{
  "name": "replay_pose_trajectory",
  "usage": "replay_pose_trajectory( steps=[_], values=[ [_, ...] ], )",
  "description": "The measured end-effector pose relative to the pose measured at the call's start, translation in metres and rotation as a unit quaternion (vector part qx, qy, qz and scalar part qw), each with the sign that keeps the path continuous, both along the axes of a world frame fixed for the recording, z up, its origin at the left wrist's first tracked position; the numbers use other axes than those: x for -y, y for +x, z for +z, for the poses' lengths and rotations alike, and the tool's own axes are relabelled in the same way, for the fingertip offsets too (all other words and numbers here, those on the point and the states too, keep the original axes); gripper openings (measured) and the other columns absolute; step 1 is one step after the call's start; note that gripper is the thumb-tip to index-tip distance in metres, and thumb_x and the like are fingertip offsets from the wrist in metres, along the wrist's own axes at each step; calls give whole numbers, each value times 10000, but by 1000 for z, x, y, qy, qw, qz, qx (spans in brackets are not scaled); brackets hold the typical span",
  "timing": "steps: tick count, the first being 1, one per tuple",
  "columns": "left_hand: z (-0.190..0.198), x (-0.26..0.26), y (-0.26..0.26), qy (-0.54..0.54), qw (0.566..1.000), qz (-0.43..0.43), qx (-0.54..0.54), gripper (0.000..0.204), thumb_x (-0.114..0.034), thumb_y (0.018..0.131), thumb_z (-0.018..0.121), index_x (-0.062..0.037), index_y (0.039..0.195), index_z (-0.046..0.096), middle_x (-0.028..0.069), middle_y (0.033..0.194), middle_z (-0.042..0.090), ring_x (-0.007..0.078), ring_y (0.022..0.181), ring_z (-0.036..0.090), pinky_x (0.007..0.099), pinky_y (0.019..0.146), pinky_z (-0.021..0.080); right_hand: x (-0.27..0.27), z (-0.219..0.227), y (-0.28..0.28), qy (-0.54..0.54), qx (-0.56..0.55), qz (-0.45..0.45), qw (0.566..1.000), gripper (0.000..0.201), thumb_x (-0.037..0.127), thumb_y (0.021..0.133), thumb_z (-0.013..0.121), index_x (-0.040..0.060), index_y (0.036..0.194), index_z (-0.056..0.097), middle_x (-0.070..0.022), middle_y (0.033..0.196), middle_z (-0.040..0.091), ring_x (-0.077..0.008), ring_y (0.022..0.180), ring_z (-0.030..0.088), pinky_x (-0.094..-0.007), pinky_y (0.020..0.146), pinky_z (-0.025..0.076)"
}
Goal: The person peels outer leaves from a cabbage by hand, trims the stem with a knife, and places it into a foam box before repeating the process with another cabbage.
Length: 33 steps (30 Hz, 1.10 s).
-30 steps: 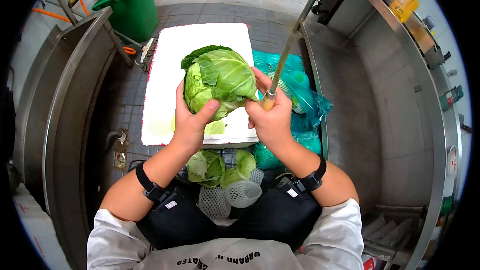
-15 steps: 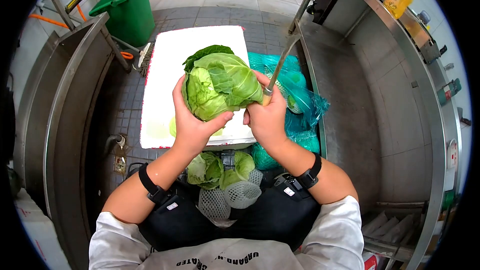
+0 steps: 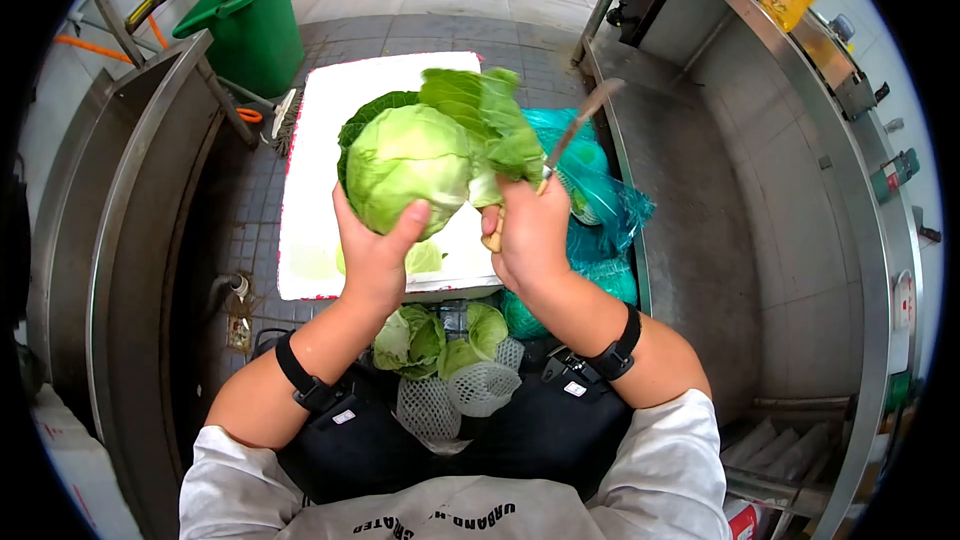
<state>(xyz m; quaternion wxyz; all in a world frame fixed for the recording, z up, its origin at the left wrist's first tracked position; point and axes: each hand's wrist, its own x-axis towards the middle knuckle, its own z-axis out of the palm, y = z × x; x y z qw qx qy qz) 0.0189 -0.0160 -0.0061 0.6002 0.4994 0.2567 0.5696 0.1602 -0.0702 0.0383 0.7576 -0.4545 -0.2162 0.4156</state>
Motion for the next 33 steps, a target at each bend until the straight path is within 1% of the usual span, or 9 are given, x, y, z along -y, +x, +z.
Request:
replay_pose_trajectory(
  steps=[5, 11, 13, 21, 25, 27, 29, 30, 33],
  values=[
    [20, -2, -11, -118, 984, -77, 112, 826, -510, 864, 701, -69, 1455, 330, 136, 1392, 493, 295, 1270, 541, 474, 1053, 494, 0, 10, 17, -22, -151, -10, 988, 211, 59, 960, 496, -28, 1135, 415, -36, 698, 447, -103, 447, 437, -507, 951, 584],
    [30, -27, -38, -146, 966, -123, 176, 909, -707, 842, 597, -125, 1489, 334, 122, 1463, 441, 301, 1322, 499, 472, 1070, 480, 16, 8, 31, -12, 8, 130, 991, 331, 49, 944, 503, -32, 1262, 457, -147, 1033, 639, -98, 447, 472, -350, 696, 621],
    [40, -32, -49, -135, 971, -89, 177, 912, -720, 834, 595, -140, 1488, 338, 120, 1470, 424, 309, 1331, 487, 475, 1058, 493, 23, -10, 51, -23, 145, 234, 961, 302, 68, 915, 562, -25, 1202, 546, -158, 913, 684, -79, 446, 504, -205, 365, 332],
    [41, -38, -64, -97, 972, -68, 203, 926, -719, 834, 593, -120, 1488, 328, 130, 1458, 426, 322, 1321, 494, 488, 1034, 515, 47, -23, 88, -236, 373, 508, 740, 719, 138, 754, 849, -4, 1384, 535, -118, 1178, 664, -64, 521, 513, -219, 457, 429],
    [29, -38, -57, -55, 981, -109, 153, 931, -633, 814, 687, -105, 1487, 318, 122, 1449, 453, 310, 1323, 495, 491, 1072, 476, 40, -9, 81, -292, 371, 403, 784, 833, 145, 745, 863, -85, 1427, 444, -128, 1297, 625, -70, 552, 514, -241, 473, 454],
    [26, -36, -56, -30, 982, -141, 118, 957, -585, 792, 743, -76, 1479, 312, 126, 1429, 468, 298, 1303, 510, 461, 1077, 470, 33, 0, 71, -276, 364, 375, 807, 775, 152, 835, 789, -114, 1441, 386, -179, 1391, 569, -149, 865, 672, -271, 617, 556],
    [24, -35, -51, 50, 991, -112, 44, 936, -292, 740, 854, -20, 1439, 295, 183, 1354, 479, 281, 1243, 530, 402, 1039, 473, 28, -9, 67, -104, 153, 298, 936, 757, 310, 919, 710, -119, 1437, 363, -211, 1380, 564, -76, 583, 576, -348, 827, 582],
    [24, -29, -47, 97, 992, -77, -11, 985, -268, 705, 878, -13, 1444, 279, 187, 1357, 468, 284, 1249, 521, 409, 1046, 463, 26, -8, 57, -58, 161, 284, 943, 746, 457, 970, 603, -92, 1425, 385, -185, 1372, 575, -45, 432, 402, -411, 985, 528],
    [21, -14, -32, 161, 980, -16, -113, 1076, -245, 644, 916, 0, 1452, 249, 203, 1372, 434, 309, 1273, 491, 424, 1054, 447, 23, -2, 29, -5, 51, 287, 957, 749, 514, 976, 567, -72, 1412, 404, -159, 1386, 571, -57, 447, 411, -406, 956, 541]
  ],
)
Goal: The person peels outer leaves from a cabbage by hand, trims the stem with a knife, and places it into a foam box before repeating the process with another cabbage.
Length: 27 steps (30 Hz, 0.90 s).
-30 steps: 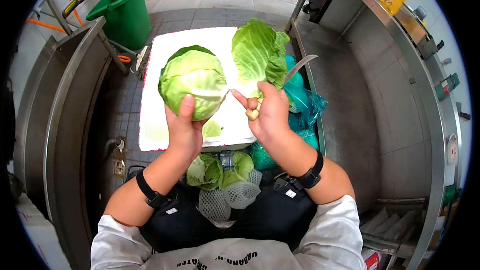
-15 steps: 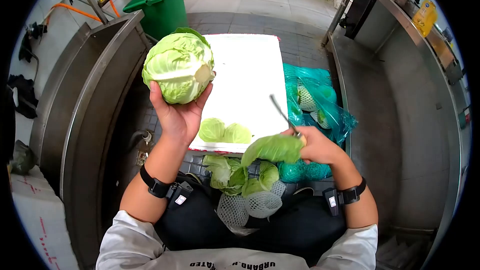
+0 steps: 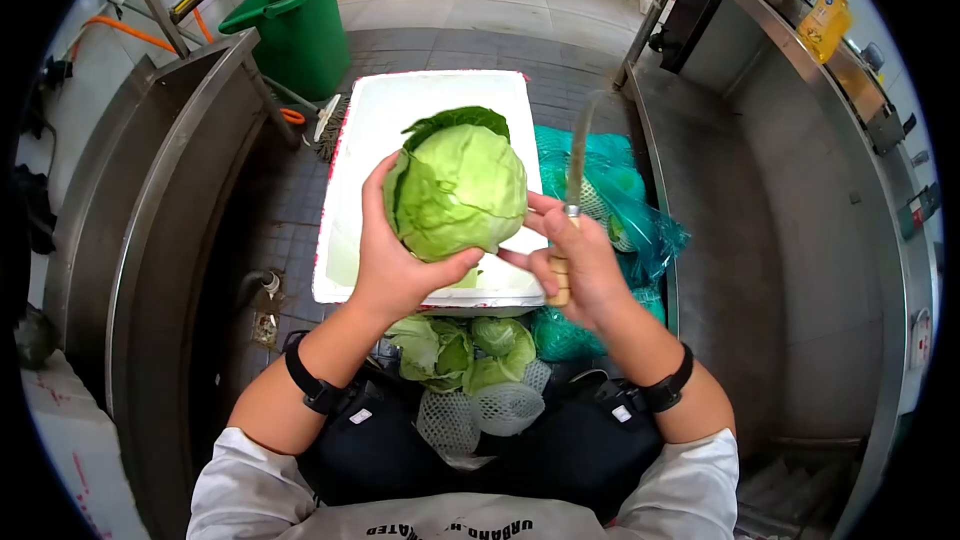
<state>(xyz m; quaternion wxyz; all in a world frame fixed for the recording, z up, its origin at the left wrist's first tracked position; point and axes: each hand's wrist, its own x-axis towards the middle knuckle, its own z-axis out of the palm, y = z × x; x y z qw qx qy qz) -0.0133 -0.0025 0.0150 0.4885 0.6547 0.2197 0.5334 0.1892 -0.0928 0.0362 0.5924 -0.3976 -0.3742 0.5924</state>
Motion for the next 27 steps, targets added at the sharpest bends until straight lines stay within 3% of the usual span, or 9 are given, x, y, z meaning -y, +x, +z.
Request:
replay_pose_trajectory(
  steps=[4, 5, 7, 10, 13, 16, 22, 26, 27],
  values=[
    [0, 3, 8, 123, 975, 125, -135, 1158, -256, 583, 940, 10, 1457, 228, 254, 1410, 352, 388, 1318, 423, 443, 1049, 443, 1, -7, -34, -3, -92, -65, 994, 625, 352, 953, 678, -20, 1384, 421, -118, 1182, 635, -80, 492, 503, -325, 742, 597],
    [7, 6, 8, 153, 964, 133, -170, 1214, -220, 596, 949, 25, 1490, 166, 244, 1411, 336, 349, 1324, 417, 466, 1095, 385, -1, -13, -39, -2, -92, -66, 994, 625, 352, 953, 678, -20, 1384, 421, -118, 1182, 635, -80, 492, 503, -325, 742, 597],
    [4, 8, 11, 179, 957, 135, -182, 1247, -234, 593, 954, 24, 1502, 140, 253, 1424, 321, 362, 1336, 401, 478, 1104, 370, -4, -21, -46, -1, -100, -121, 988, 498, 313, 944, 696, 21, 1291, 490, -68, 1034, 654, -75, 524, 522, -235, 537, 513],
    [-3, 6, 12, 229, 941, 136, -208, 1327, -263, 598, 958, 10, 1539, 63, 258, 1479, 284, 391, 1346, 392, 491, 1062, 424, -7, -20, -40, -16, -97, -159, 982, 382, 311, 955, 676, 48, 1199, 543, -38, 935, 655, -66, 555, 539, -203, 435, 407],
    [-8, 6, 12, 181, 977, 49, -98, 1300, -225, 632, 927, -30, 1563, 42, 227, 1532, 268, 375, 1340, 423, 430, 901, 550, -10, -23, -18, -10, -148, -99, 984, 382, 352, 956, 657, 41, 1162, 576, -48, 911, 671, -61, 527, 531, -193, 437, 416],
    [0, 5, 6, 146, 979, 55, -131, 1239, -183, 654, 892, -41, 1565, 64, 217, 1506, 331, 351, 1321, 451, 414, 905, 540, -11, -27, -12, 2, -153, -84, 985, 422, 401, 948, 646, 27, 1137, 590, -72, 928, 686, -61, 490, 514, -185, 432, 411],
    [1, -5, 2, 105, 985, 83, -106, 762, -129, 807, 743, -18, 1470, 383, 108, 1308, 477, 227, 1161, 535, 352, 906, 503, -12, -35, -5, 0, -176, -59, 983, 464, 408, 945, 642, -10, 1137, 584, -109, 952, 690, -66, 471, 496, -187, 406, 397],
    [-22, -13, 7, -31, 998, 49, -13, 558, -97, 899, 657, -4, 1405, 439, 101, 1296, 481, 205, 1135, 540, 327, 912, 495, -14, -41, -1, 8, -168, -34, 985, 493, 451, 936, 636, 39, 1204, 584, -90, 986, 702, -82, 461, 498, -194, 409, 405],
    [-25, -12, 8, -105, 993, -12, 50, 542, -98, 909, 650, -2, 1398, 437, 103, 1325, 472, 204, 1156, 530, 341, 950, 480, -14, -40, -3, 8, -169, -35, 985, 493, 451, 936, 636, 39, 1204, 584, -90, 986, 702, -82, 461, 498, -194, 409, 405]
  ],
)
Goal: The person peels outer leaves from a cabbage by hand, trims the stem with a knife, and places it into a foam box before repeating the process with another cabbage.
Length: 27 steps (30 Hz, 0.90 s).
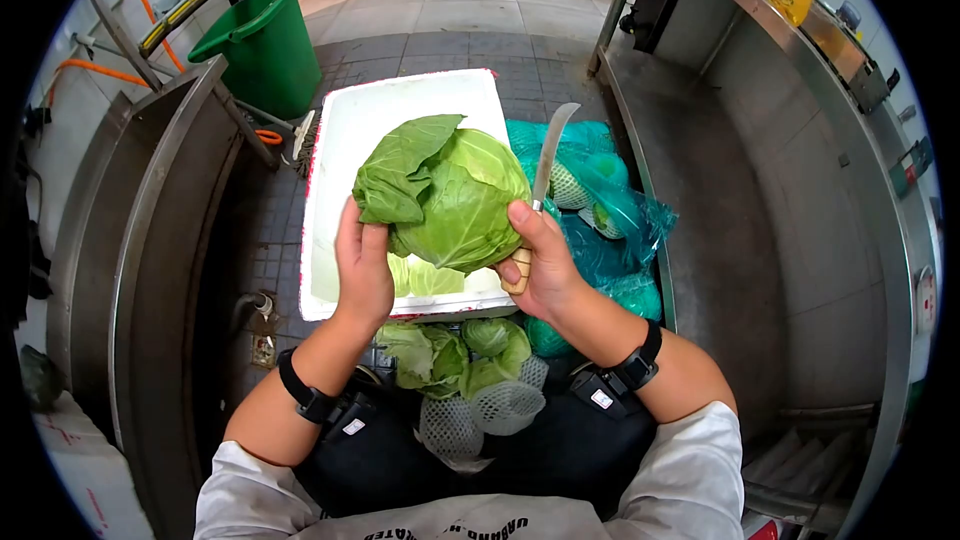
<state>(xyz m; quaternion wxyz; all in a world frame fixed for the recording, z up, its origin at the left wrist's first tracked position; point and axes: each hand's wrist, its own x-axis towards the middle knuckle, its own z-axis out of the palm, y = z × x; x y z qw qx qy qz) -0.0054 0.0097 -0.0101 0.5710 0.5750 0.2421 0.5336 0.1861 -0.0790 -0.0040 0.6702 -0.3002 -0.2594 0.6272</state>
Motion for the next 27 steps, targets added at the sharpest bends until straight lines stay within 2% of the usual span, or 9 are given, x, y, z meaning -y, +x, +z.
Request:
replay_pose_trajectory(
  steps=[2, 3, 5, 10, 12, 16, 18, 21, 27],
  values=[
    [7, 9, -1, -148, 984, -89, 52, 582, -64, 902, 654, 2, 1414, 384, 108, 1379, 464, 199, 1224, 503, 363, 1044, 431, 1, 5, -4, -8, 7, -4, 1000, 467, 404, 940, 649, -8, 1147, 572, -99, 966, 675, -75, 516, 518, -194, 409, 402],
    [5, 12, 0, -148, 984, -89, 52, 582, -64, 902, 654, 2, 1414, 384, 108, 1379, 464, 199, 1224, 503, 363, 1044, 431, 1, 8, -7, -7, 7, -4, 1000, 467, 404, 940, 649, -8, 1147, 572, -99, 966, 675, -75, 516, 518, -194, 409, 402],
    [1, 16, 3, 54, 996, -74, 22, 670, -24, 874, 667, -1, 1447, 320, 111, 1343, 496, 203, 1230, 515, 353, 1057, 426, 2, 13, -12, 13, 59, -31, 998, 465, 388, 936, 660, -1, 1168, 558, -82, 973, 662, -77, 574, 548, -194, 414, 411],
    [-1, 11, 5, -29, 996, -80, 34, 696, -41, 867, 671, 5, 1453, 298, 126, 1336, 500, 209, 1262, 494, 362, 1063, 425, 4, 10, -8, 9, 30, -25, 999, 467, 377, 931, 669, 6, 1188, 548, -72, 987, 653, -73, 614, 564, -195, 416, 419],
    [-9, 7, 3, -32, 993, -97, 59, 630, -328, 981, 620, -40, 1456, 324, 102, 1408, 469, 208, 1290, 476, 365, 1086, 395, 4, 6, -4, 3, 5, -17, 1000, 467, 376, 931, 669, 8, 1191, 547, -73, 994, 655, -72, 608, 562, -196, 415, 419],
    [-19, 4, 3, 1, 996, -70, 59, 582, -315, 998, 595, -57, 1456, 346, 90, 1420, 472, 215, 1282, 498, 375, 1085, 411, 1, 0, -2, 23, -3, 10, 1000, 490, 406, 930, 658, 5, 1191, 553, -82, 988, 666, -75, 556, 538, -193, 413, 415],
    [-19, 1, 2, -169, 960, -111, 193, 530, -277, 1010, 577, -78, 1457, 373, 77, 1434, 473, 215, 1290, 501, 387, 1098, 411, 2, -1, 0, 31, -8, 15, 999, 500, 417, 930, 654, 3, 1193, 556, -87, 989, 672, -78, 538, 530, -194, 413, 414],
    [6, 10, 5, -248, 950, -77, 172, 465, -246, 1023, 548, -93, 1440, 411, 64, 1430, 492, 219, 1285, 517, 389, 1083, 437, 2, -1, 1, 37, -26, 29, 999, 511, 425, 929, 649, 2, 1202, 561, -94, 996, 681, -84, 522, 525, -198, 415, 417],
    [9, 7, 6, -287, 945, -101, 124, 391, -222, 1030, 539, -88, 1389, 459, 61, 1379, 538, 215, 1233, 562, 374, 1016, 494, 3, -1, 2, 24, -15, 18, 999, 535, 425, 915, 665, 5, 1226, 550, -86, 972, 679, -84, 506, 518, -197, 415, 415]
  ],
)
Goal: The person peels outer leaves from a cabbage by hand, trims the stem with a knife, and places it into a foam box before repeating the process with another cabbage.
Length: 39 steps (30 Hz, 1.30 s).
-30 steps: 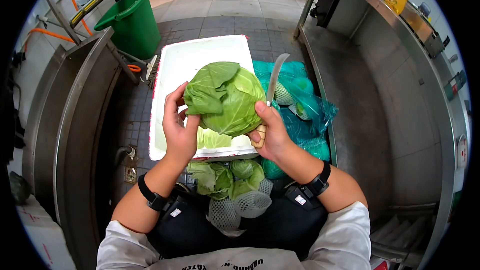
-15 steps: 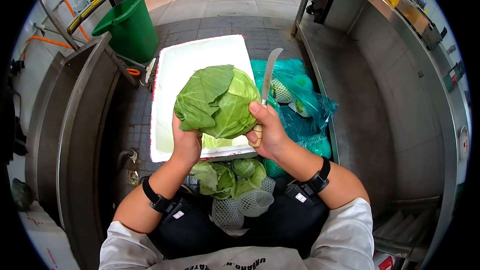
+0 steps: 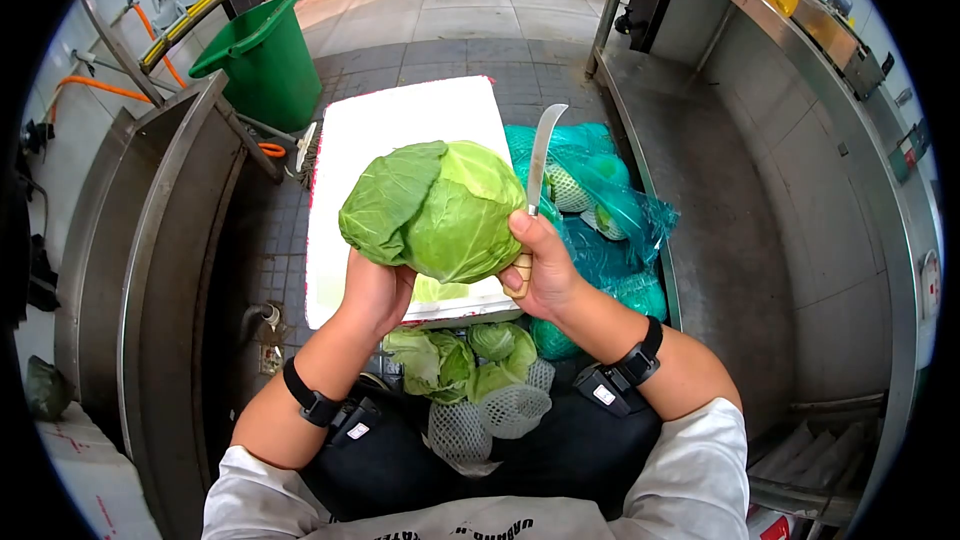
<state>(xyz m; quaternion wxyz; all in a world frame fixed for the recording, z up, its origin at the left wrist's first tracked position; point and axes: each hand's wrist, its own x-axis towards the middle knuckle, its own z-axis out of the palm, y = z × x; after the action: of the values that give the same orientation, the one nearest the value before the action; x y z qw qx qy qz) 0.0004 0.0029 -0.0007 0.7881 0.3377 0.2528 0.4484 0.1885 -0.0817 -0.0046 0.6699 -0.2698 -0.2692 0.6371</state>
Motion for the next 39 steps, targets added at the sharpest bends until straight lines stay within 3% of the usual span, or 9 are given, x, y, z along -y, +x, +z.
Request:
replay_pose_trajectory(
  steps=[16, 18, 25, 28, 30, 31, 33, 36, 39],
  values=[
    [1, 1, 1, 33, 998, 42, -38, 337, -175, 1021, 530, -28, 1324, 509, 147, 1260, 606, 242, 1088, 649, 390, 911, 570, 4, 1, -4, 15, 101, 32, 994, 813, 430, 779, 820, -23, 1344, 451, -87, 1043, 661, -80, 573, 575, -196, 465, 466],
    [2, -2, -4, -120, 992, -36, 1, 367, -45, 958, 596, 8, 1313, 517, 120, 1197, 643, 242, 1052, 663, 386, 878, 573, 4, -3, -5, 22, 84, 64, 994, 872, 432, 762, 836, -27, 1381, 427, -105, 1115, 656, -111, 688, 654, -213, 553, 540],
    [-12, -6, -1, -140, 980, -62, 126, 315, -47, 960, 560, 0, 1271, 548, 153, 1151, 653, 240, 993, 681, 367, 797, 598, 3, 5, -12, 68, -1, 88, 994, 833, 411, 826, 770, -24, 1423, 386, -129, 1047, 688, -73, 453, 536, -193, 362, 418],
    [2, -7, -6, 30, 982, -47, -183, 292, -20, 952, 487, -14, 1236, 556, 133, 1094, 654, 194, 929, 676, 340, 702, 599, 4, -7, 21, 65, 11, 75, 995, 780, 570, 871, 664, 21, 1387, 460, -134, 1040, 694, -79, 451, 526, -192, 361, 405],
    [2, -8, -13, 48, 960, -121, -248, 288, -8, 911, 524, 11, 1196, 557, 181, 1084, 673, 211, 929, 693, 350, 656, 586, 5, -7, 44, 73, -47, 49, 995, 875, 688, 839, 611, 148, 1494, 398, -129, 1447, 513, -263, 1183, 615, -450, 940, 556],
    [-1, -11, -19, 50, 961, -125, -240, 288, -8, 911, 524, 11, 1196, 557, 181, 1084, 673, 211, 929, 693, 350, 656, 586, 0, -3, 53, 120, -141, 126, 975, 849, 735, 825, 582, 160, 1438, 464, -98, 1375, 581, -132, 712, 670, -294, 619, 592],
    [-7, -14, -28, 205, 773, -300, -521, 413, -3, 881, 567, 37, 1290, 529, 205, 1066, 688, 238, 933, 702, 364, 711, 572, 7, 19, 53, 86, -120, 53, 988, 825, 738, 824, 581, 151, 1398, 497, -86, 1323, 615, -102, 558, 569, -244, 514, 528],
    [-7, -4, -32, 358, 631, -356, -589, 490, -71, 859, 619, 46, 1323, 516, 273, 1079, 686, 344, 998, 692, 405, 805, 559, 9, 30, 54, 60, -116, -19, 991, 771, 733, 827, 580, 131, 1309, 562, -80, 1201, 679, -89, 394, 463, -200, 430, 482],
    [-18, 5, -33, 364, 586, -440, -575, 811, -182, 822, 700, 33, 1494, 299, 345, 1350, 512, 421, 1233, 564, 415, 1022, 473, 11, 35, 50, 56, -86, -60, 993, 757, 726, 828, 588, 135, 1301, 571, -81, 1152, 695, -99, 421, 497, -197, 421, 480]
  ],
)
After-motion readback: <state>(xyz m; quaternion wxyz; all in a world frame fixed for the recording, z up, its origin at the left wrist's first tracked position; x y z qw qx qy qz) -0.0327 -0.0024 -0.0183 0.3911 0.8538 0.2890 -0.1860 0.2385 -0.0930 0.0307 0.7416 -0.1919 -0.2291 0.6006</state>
